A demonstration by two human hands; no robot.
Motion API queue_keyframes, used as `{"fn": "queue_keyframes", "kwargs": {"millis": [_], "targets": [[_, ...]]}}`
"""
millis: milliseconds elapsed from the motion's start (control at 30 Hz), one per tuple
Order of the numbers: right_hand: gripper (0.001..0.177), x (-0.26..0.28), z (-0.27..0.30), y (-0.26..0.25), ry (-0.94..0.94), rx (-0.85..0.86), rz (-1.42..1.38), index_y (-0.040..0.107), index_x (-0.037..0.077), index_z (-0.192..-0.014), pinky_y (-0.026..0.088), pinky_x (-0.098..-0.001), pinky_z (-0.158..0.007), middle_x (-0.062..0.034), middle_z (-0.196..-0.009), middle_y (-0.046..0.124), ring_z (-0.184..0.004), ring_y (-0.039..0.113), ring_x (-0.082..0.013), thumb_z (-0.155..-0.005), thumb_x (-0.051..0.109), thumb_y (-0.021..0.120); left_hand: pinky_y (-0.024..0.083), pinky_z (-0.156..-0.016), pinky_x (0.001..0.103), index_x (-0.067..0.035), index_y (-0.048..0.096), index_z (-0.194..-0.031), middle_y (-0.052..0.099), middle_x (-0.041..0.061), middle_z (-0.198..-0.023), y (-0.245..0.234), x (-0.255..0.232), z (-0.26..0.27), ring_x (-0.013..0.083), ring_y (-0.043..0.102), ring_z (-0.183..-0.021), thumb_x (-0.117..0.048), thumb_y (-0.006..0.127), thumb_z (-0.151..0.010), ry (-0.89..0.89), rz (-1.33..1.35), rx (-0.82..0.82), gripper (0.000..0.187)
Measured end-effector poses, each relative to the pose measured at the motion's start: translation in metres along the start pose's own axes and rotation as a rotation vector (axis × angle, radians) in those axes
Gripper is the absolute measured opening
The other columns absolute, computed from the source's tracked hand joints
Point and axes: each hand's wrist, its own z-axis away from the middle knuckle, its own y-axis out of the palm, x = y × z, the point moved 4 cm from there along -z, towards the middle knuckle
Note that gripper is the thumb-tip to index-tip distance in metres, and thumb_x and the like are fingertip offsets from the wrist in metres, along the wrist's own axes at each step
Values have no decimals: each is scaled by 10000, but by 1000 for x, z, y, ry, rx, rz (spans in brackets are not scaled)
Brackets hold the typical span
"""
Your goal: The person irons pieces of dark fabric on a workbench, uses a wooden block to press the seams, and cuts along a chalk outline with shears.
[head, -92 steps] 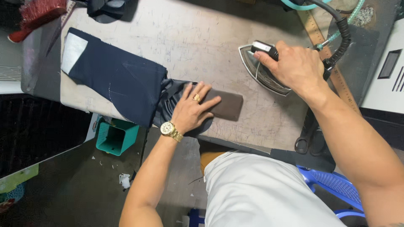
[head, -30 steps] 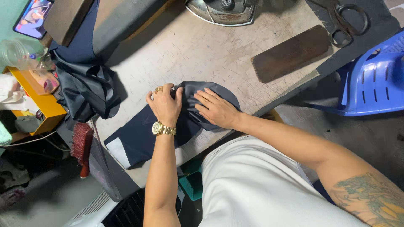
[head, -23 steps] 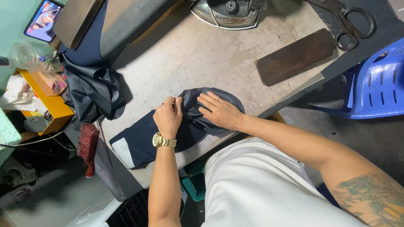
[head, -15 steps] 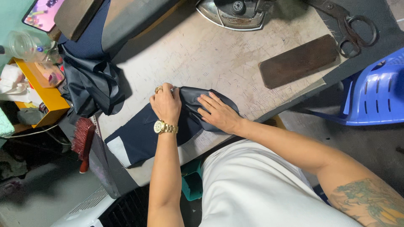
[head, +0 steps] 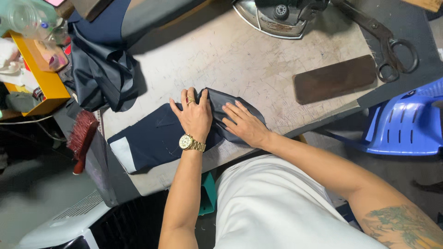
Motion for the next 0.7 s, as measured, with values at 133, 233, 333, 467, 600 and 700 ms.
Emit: {"fn": "queue_keyframes", "kwargs": {"millis": [133, 233, 333, 467, 600, 700], "targets": [[254, -4, 0, -8, 20, 25, 13, 681, 23, -1184, 384, -536, -1190, -251, -1384, 619, -1357, 551, -378, -1007, 203, 662, 239, -1101, 700, -216, 712, -1224, 583, 184, -1390, -15, -11, -5, 374, 497, -1362, -290, 718, -943, -65, 9, 4, 291], [254, -7, 0, -14, 33, 47, 17, 681, 20, -1184, 375, -531, -1199, -246, -1396, 615, -1367, 544, -369, -1017, 209, 648, 231, -1098, 720, -226, 680, -1270, 559, 195, -1417, -12, -17, -7, 395, 471, -1388, -330, 723, -936, -81, 13, 30, 353], [273, -18, 3, -22, 71, 73, 44, 682, 34, -1185, 369, -550, -1188, -233, -1400, 615, -1365, 545, -365, -1008, 240, 660, 213, -1100, 733, -232, 661, -1285, 556, 196, -1416, -1, -17, -8, 398, 451, -1406, -353, 722, -922, -105, 3, 59, 387], [312, -57, 8, -78, 152, 127, 123, 679, 50, -1211, 359, -583, -1169, -244, -1381, 620, -1347, 546, -382, -1031, 304, 653, 201, -1101, 739, -226, 681, -1256, 564, 198, -1408, -10, -19, -9, 404, 448, -1408, -324, 711, -931, -121, 53, 63, 341], [392, -119, 38, -160, 317, 239, 128, 690, 38, -1226, 249, -581, -1240, -277, -1473, 576, -1436, 472, -406, -1038, 381, 659, 204, -1103, 737, -230, 696, -1241, 581, 198, -1386, -18, -22, -7, 401, 467, -1397, -286, 722, -926, -143, 86, 19, 321], [650, -157, 77, -180, 196, 275, 313, 690, 29, -1282, 298, -594, -1223, -252, -1533, 568, -1448, 492, -411, -890, 544, 751, 214, -1105, 733, -193, 686, -1221, 581, 199, -1384, -22, -35, -4, 396, 490, -1376, -225, 733, -923, -157, 85, -54, 304]]}}
